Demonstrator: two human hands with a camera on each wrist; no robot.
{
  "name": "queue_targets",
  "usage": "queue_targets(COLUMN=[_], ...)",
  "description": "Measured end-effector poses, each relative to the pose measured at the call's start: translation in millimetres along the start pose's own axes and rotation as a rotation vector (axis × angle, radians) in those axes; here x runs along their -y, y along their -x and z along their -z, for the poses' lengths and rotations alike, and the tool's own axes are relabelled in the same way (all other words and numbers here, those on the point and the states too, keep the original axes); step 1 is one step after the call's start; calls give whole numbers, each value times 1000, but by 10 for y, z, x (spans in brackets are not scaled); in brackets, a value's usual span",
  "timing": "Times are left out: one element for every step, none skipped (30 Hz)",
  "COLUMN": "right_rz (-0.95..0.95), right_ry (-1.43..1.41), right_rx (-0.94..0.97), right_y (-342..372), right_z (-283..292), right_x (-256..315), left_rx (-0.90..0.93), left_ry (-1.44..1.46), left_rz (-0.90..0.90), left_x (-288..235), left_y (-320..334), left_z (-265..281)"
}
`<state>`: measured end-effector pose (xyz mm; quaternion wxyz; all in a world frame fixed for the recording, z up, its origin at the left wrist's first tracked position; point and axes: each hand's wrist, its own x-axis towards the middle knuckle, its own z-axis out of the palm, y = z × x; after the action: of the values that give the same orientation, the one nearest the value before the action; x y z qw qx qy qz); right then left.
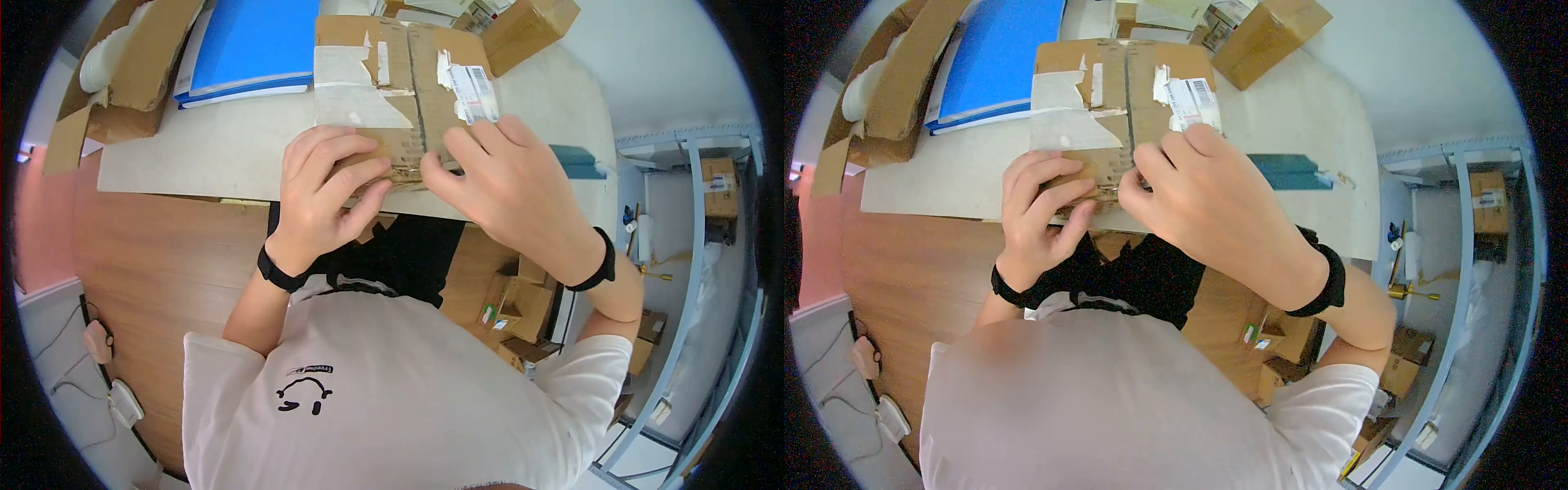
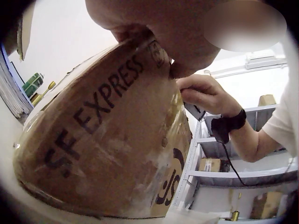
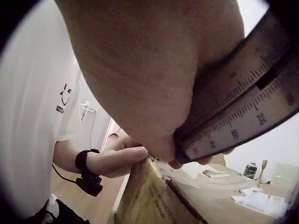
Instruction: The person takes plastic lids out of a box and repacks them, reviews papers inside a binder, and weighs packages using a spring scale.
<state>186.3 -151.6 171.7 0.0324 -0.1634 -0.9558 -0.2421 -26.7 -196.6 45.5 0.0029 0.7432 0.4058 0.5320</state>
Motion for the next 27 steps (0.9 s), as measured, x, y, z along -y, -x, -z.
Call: queue_targets(right_rz=[23,20,42,66,64,84,105,107,98,91,94,26,-43,-44,-102,-160,-164,-195,-226,-231,-278,-325,-328,-343,-358,-362,-383], right_ry=[16,17,10,3,4,6,8,10,-35,-80,-77,-141,-205,-203,-327,-452,-450,-477,-506,-505,-565,-624,-623,-687,-751,-751,-778], right_rx=[5,3,13,23,21,14,8,8,19,32,33,144,253,253,316,377,376,371,365,363,383,402,400,432,463,458,454], right_y=[-11,-24,-40,-50,-52,-49,-45,-35,-18,0,27,67,103,124,134,152,191,243,302,373,453,523,567,600,640,700,765], right_z=[5,26,53,65,61,55,51,49,52,62,85,119,146,172,204,239,273,308,342,373,406,443,496,559,609,636,657], right_x=[-16,-33,-51,-63,-75,-91,-109,-130,-157,-185,-196,-193,-197,-218,-243,-267,-286,-308,-339,-383,-434,-480,-521,-564,-603,-638,-674], left_rx=[3,-19,-41,-40,-40,-40,-41,-40,-40,-45,-23,-1,-3,0,5,6,3,1,3,2,2,3,0,-3,-2,-4,-5], left_ry=[-1,-4,-7,-8,-12,-16,-16,-18,-20,-20,-18,-16,-16,-17,-18,-17,-12,-7,-6,-10,-15,-13,-14,-16,-17,-24,-31], left_rz=[-3,0,3,-1,-1,0,-2,0,3,2,-1,-5,-6,-8,-11,-15,-14,-12,-16,-18,-19,-22,-17,-13,-18,-18,-19], left_x=[-5,-13,-17,-15,-12,-12,-15,-19,-24,-16,-1,8,9,9,17,23,28,30,27,25,24,19,16,11,10,6,0], left_y=[-10,-24,-37,-39,-34,-32,-33,-31,-31,-26,-11,-2,-2,-6,-12,-12,-5,0,2,5,8,11,13,13,9,9,8], left_z=[-3,-10,-12,-12,-19,-21,-17,-14,-13,-12,-9,-8,-7,-9,-6,-5,-9,-14,-16,-16,-17,-17,-17,-17,-17,-17,-20])
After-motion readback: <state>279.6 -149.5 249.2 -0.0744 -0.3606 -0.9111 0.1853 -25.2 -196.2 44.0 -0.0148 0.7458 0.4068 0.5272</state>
